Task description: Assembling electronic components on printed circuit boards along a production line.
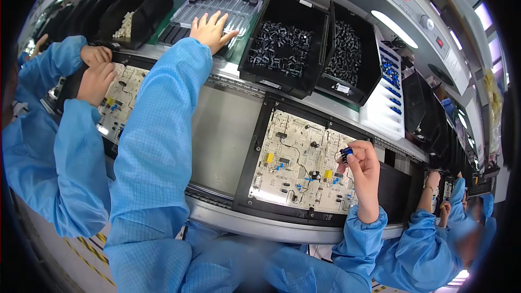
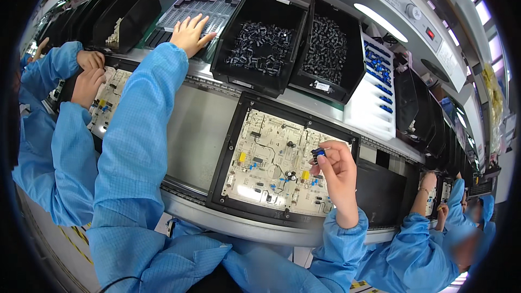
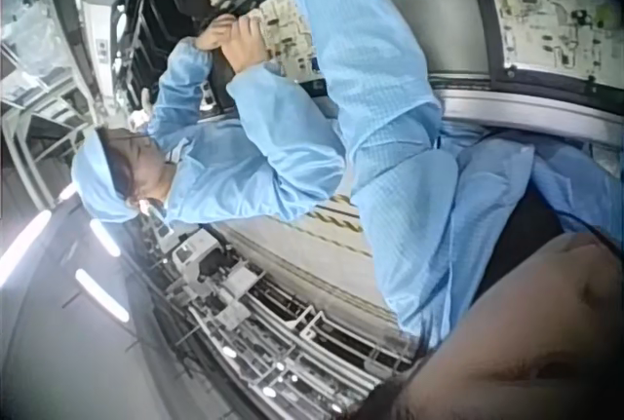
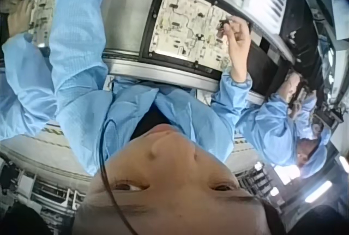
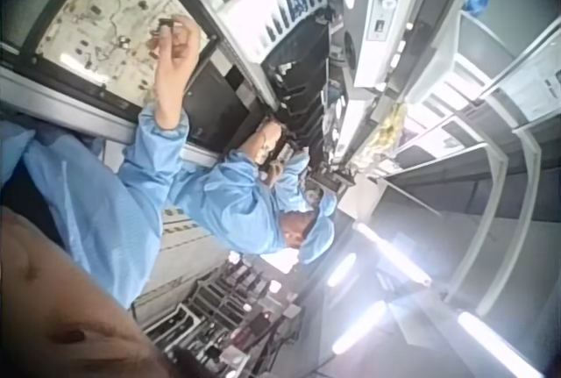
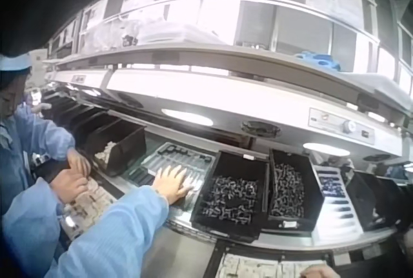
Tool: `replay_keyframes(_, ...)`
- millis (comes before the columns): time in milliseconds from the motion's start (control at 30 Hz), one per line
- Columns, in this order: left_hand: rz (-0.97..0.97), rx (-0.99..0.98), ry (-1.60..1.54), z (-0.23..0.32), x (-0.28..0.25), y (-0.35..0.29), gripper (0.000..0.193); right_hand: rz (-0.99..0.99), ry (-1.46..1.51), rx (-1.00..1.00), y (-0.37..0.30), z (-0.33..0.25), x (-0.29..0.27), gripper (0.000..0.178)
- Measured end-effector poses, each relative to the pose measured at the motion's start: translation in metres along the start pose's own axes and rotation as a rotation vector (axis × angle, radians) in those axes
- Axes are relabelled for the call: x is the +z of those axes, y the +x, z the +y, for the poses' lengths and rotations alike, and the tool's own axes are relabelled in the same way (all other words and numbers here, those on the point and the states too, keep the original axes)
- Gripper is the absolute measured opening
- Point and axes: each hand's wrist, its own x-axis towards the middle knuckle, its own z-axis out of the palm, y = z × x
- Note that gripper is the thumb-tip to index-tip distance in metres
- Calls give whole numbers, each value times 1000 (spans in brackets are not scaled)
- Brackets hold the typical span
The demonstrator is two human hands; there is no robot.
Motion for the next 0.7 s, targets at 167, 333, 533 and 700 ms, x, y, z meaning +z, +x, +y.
replay_keyframes(167, 118, 223, -143, -24, 0, -11, 53, -7, 10, 13, 1, -1, -1, 18)
replay_keyframes(333, 209, 186, -385, -24, -1, -17, 24, -24, -7, 26, -4, -2, 2, 17)
replay_keyframes(533, 391, 236, -244, -31, 2, -32, 24, -30, 2, -3, -2, 0, -1, 17)
replay_keyframes(700, 433, 297, -200, -42, 1, -52, 27, -47, 3, -7, -3, -1, -2, 17)
